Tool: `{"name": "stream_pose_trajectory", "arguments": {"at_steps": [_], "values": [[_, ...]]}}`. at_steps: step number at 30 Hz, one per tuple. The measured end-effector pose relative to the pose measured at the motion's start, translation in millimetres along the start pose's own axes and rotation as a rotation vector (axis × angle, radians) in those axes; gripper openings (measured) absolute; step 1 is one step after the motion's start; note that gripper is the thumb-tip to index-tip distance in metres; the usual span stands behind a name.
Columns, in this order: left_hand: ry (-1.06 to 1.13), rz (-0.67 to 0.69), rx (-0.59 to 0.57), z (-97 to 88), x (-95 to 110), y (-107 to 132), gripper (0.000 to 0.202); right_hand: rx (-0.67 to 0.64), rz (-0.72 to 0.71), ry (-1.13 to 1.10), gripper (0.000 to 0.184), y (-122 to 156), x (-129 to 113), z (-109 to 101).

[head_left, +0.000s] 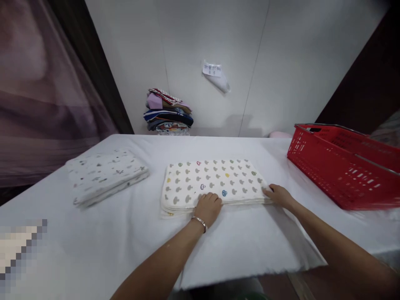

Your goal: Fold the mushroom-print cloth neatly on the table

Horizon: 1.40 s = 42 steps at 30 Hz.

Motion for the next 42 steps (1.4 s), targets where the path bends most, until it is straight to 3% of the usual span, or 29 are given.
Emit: {"name": "stream_pose_trajectory", "arguments": {"at_steps": [4, 10, 12, 16, 21, 23, 27, 30, 32, 37, 39, 42], "values": [[-0.003, 0.010, 0.012, 4.1, 1.1, 0.0, 0.012, 0.067, 0.003, -0.017, 0.035, 1.1, 2.0, -2.2], [0.022, 0.007, 0.029, 5.0, 1.0, 1.3, 0.011, -0.031, 0.027, 0.087, 0.043, -6.7, 20.0, 8.8], [0.026, 0.005, 0.028, 5.1, 0.6, 1.4, 0.010, 0.035, -0.031, 0.146, 0.046, -9.8, 13.3, 4.2], [0.035, 0.002, 0.023, 4.3, 0.2, 1.1, 0.010, 0.196, -0.363, 0.146, 0.047, -8.6, -44.3, 5.7], [0.051, -0.004, 0.010, 2.1, -1.3, 1.4, 0.010, 0.049, -0.502, 0.034, 0.060, -23.6, -110.7, 40.4], [0.070, -0.005, -0.001, 2.2, -2.2, 1.5, 0.011, -0.016, -0.462, 0.098, 0.063, -37.8, -115.4, 50.5], [0.097, -0.004, -0.022, 4.3, -3.5, 1.1, 0.011, -0.057, -0.294, 0.199, 0.063, -62.9, -97.7, 56.2], [0.104, -0.005, -0.036, 6.1, -4.0, 0.3, 0.012, -0.019, -0.320, 0.231, 0.062, -65.9, -107.8, 57.7], [0.113, -0.007, -0.044, 7.1, -4.2, 0.1, 0.013, -0.015, -0.408, 0.223, 0.064, -63.6, -133.5, 63.7], [0.140, -0.006, -0.060, 9.0, -4.8, 0.4, 0.015, -0.154, -0.756, 0.140, 0.068, -63.3, -229.1, 101.7], [0.147, -0.006, -0.059, 9.2, -5.5, 0.5, 0.015, -0.212, -0.794, 0.140, 0.069, -71.5, -254.5, 120.0], [0.160, -0.031, -0.056, 9.3, -8.8, 0.3, 0.014, -0.240, -0.765, 0.163, 0.068, -85.5, -269.0, 139.3]]}}
Point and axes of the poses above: each hand's wrist, its own y-axis away from the middle knuckle, its own z-axis out of the palm, x = y × z, the point moved 7 cm from there along -y, towards the middle knuckle, and after that the axes turned 11 degrees about -y, right-handed, at the moved point
